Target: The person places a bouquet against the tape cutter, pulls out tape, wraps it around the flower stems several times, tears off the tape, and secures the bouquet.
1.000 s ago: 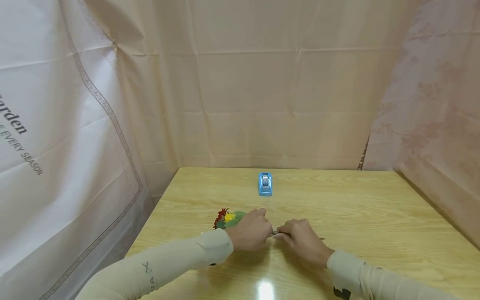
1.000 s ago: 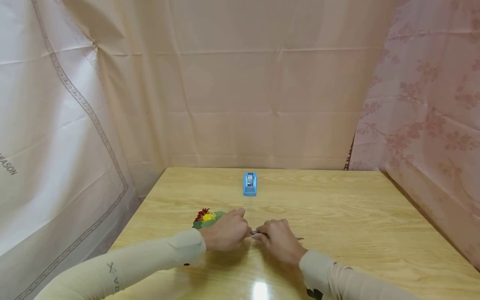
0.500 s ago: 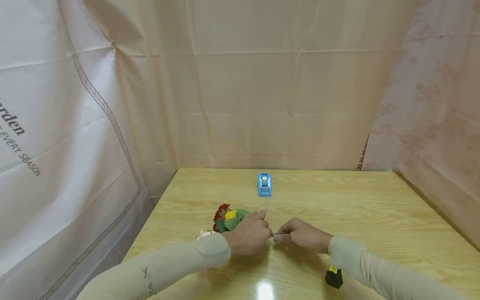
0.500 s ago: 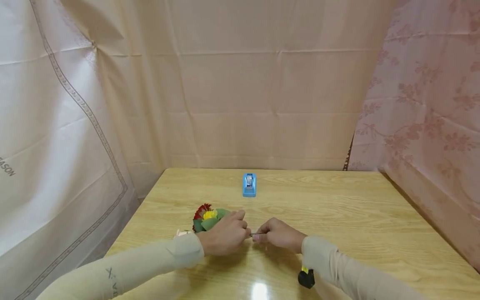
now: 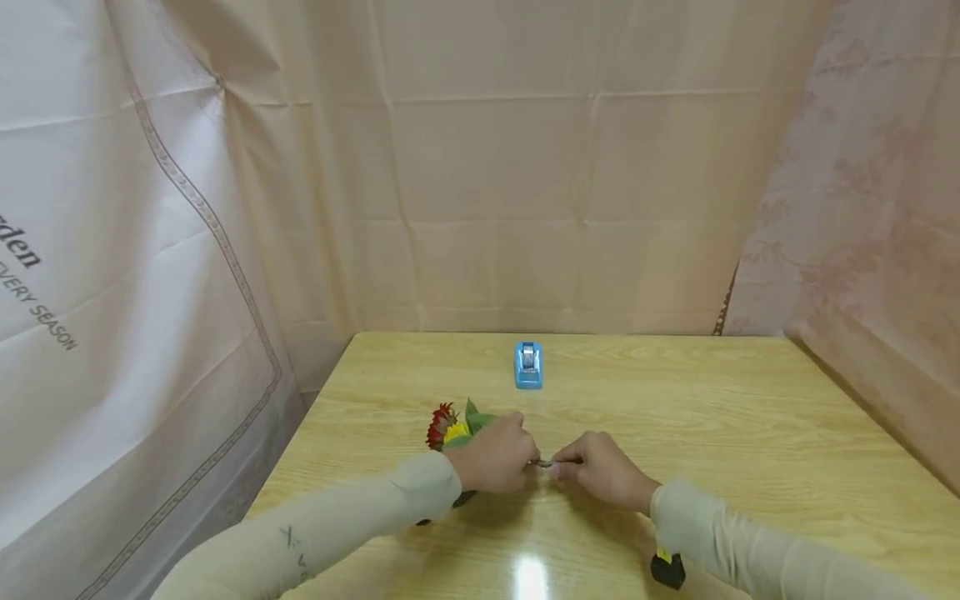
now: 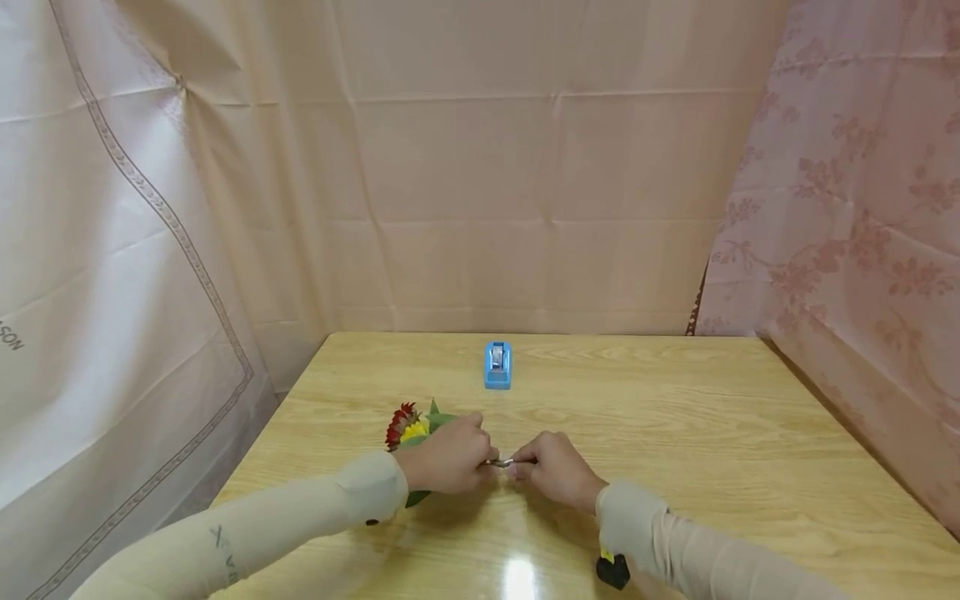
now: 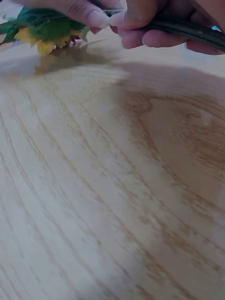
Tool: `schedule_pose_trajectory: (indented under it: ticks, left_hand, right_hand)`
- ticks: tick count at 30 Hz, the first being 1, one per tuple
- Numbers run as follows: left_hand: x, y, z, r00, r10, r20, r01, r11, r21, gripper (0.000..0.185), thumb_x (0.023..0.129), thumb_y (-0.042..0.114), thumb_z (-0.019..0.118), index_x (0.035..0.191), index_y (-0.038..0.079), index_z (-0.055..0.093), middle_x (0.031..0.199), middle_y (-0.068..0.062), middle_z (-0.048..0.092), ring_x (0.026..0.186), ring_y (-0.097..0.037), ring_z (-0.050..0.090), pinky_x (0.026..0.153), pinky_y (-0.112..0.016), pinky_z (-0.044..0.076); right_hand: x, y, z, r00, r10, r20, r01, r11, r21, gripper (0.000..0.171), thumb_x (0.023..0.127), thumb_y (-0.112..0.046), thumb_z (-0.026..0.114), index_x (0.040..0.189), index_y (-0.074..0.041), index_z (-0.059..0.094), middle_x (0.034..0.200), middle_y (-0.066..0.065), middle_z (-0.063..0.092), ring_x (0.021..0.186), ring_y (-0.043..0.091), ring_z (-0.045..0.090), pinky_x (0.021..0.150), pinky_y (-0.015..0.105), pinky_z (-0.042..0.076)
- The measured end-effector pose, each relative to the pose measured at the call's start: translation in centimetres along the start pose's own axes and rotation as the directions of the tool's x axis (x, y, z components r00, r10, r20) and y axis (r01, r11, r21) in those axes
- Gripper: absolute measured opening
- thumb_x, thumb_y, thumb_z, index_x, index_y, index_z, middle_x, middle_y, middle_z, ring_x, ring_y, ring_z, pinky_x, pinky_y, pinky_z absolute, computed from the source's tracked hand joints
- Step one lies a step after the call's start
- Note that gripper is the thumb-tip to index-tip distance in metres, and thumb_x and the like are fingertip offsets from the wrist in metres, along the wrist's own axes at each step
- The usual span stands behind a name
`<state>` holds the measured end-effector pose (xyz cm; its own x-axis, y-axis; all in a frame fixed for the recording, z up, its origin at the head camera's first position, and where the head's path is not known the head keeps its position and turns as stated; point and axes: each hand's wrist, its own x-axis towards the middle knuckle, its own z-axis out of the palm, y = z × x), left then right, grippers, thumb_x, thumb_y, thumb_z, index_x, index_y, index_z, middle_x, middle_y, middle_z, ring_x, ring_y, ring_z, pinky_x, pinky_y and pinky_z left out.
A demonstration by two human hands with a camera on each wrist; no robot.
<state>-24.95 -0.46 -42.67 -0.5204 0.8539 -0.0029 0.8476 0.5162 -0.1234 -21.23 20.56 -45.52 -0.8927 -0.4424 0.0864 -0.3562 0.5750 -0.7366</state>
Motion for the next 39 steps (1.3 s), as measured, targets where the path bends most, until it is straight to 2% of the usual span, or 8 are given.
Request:
schedule_pose_trajectory:
  ticks: [4, 10, 13, 16, 21, 26, 32, 39]
  left_hand:
    - [0.8, -0.6, -0.6, 0.994, -0.036, 0.108, 0.061, 0.969, -0.240, 0.020, 0.094, 0.017, 0.070, 0.076, 0.016, 0.079, 0.054, 0.015, 0.050, 0.057, -0.007, 0.034, 0.067, -0.022, 0.028]
    - [1.1, -0.9, -1.6, 0.954, -0.079, 0.291, 0.238, 0.788, -0.568, 0.037, 0.103, 0.020, 0.065, 0.071, 0.004, 0.074, 0.047, 0.009, 0.031, 0.043, -0.003, 0.025, 0.045, -0.020, 0.022]
    - [1.0, -0.9, -1.3, 0.949, -0.130, 0.287, 0.280, 0.764, -0.581, 0.027, 0.101, 0.021, 0.069, 0.080, 0.009, 0.081, 0.050, 0.011, 0.045, 0.045, -0.003, 0.031, 0.045, -0.019, 0.027]
    - [0.9, -0.9, -0.8, 0.959, -0.160, 0.232, 0.267, 0.777, -0.570, 0.016, 0.097, 0.021, 0.073, 0.090, 0.012, 0.084, 0.062, 0.010, 0.066, 0.047, -0.002, 0.039, 0.048, -0.017, 0.035]
    - [0.3, -0.1, -0.7, 0.980, -0.175, 0.091, 0.197, 0.889, -0.413, 0.009, 0.093, 0.027, 0.078, 0.096, 0.021, 0.085, 0.086, 0.013, 0.077, 0.064, 0.000, 0.046, 0.068, -0.015, 0.036]
    - [-0.1, 0.5, -0.4, 0.990, -0.142, -0.024, 0.137, 0.981, -0.137, 0.015, 0.093, 0.039, 0.076, 0.100, 0.028, 0.084, 0.085, 0.017, 0.076, 0.068, -0.007, 0.036, 0.066, -0.022, 0.027]
    - [-0.4, 1.0, -0.2, 0.989, -0.125, -0.084, 0.124, 0.992, -0.007, 0.022, 0.095, 0.044, 0.073, 0.089, 0.025, 0.085, 0.069, 0.017, 0.066, 0.071, -0.009, 0.037, 0.065, -0.024, 0.028]
    - [-0.6, 1.3, -0.2, 0.989, -0.123, -0.082, 0.125, 0.992, 0.029, 0.018, 0.097, 0.036, 0.073, 0.094, 0.023, 0.084, 0.075, 0.016, 0.068, 0.075, -0.011, 0.037, 0.069, -0.024, 0.028]
  right_hand:
    - [0.0, 0.0, 0.1, 0.999, -0.031, -0.037, 0.029, 0.999, -0.046, 0.012, 0.094, -0.010, 0.074, 0.100, -0.003, 0.081, 0.095, 0.006, 0.079, 0.088, 0.018, 0.075, 0.070, 0.028, 0.059]
    - [-0.1, 0.1, 0.3, 0.995, -0.080, -0.054, 0.076, 0.994, -0.080, 0.011, 0.093, -0.009, 0.075, 0.100, -0.003, 0.081, 0.096, 0.008, 0.078, 0.088, 0.020, 0.075, 0.071, 0.026, 0.059]
    - [-0.1, -0.1, 0.5, 0.993, -0.091, -0.071, 0.083, 0.991, -0.106, 0.011, 0.092, -0.010, 0.076, 0.101, -0.004, 0.082, 0.097, 0.008, 0.078, 0.091, 0.022, 0.075, 0.073, 0.026, 0.059]
    - [-0.1, -0.2, 0.6, 0.992, -0.095, -0.081, 0.085, 0.990, -0.115, 0.010, 0.092, -0.012, 0.077, 0.099, -0.007, 0.082, 0.097, 0.005, 0.079, 0.091, 0.020, 0.075, 0.073, 0.025, 0.058]
    - [-0.2, -0.2, 0.6, 0.994, -0.074, -0.081, 0.067, 0.994, -0.086, 0.008, 0.092, -0.016, 0.077, 0.098, -0.013, 0.082, 0.094, -0.002, 0.079, 0.087, 0.013, 0.074, 0.073, 0.025, 0.058]
    - [0.1, -0.3, 0.5, 0.998, -0.024, -0.061, 0.020, 0.998, -0.066, 0.012, 0.092, -0.011, 0.077, 0.104, -0.007, 0.077, 0.089, -0.003, 0.077, 0.081, 0.010, 0.072, 0.072, 0.027, 0.058]
    - [0.4, -1.0, -0.2, 0.990, 0.129, 0.049, -0.129, 0.992, -0.004, 0.037, 0.094, -0.020, 0.076, 0.121, 0.004, 0.070, 0.091, 0.000, 0.074, 0.081, 0.016, 0.069, 0.075, 0.037, 0.057]
    - [0.4, -0.9, -0.6, 0.963, 0.211, 0.168, -0.235, 0.963, 0.134, 0.026, 0.099, -0.030, 0.070, 0.113, -0.008, 0.076, 0.107, 0.000, 0.074, 0.103, 0.021, 0.067, 0.095, 0.056, 0.050]
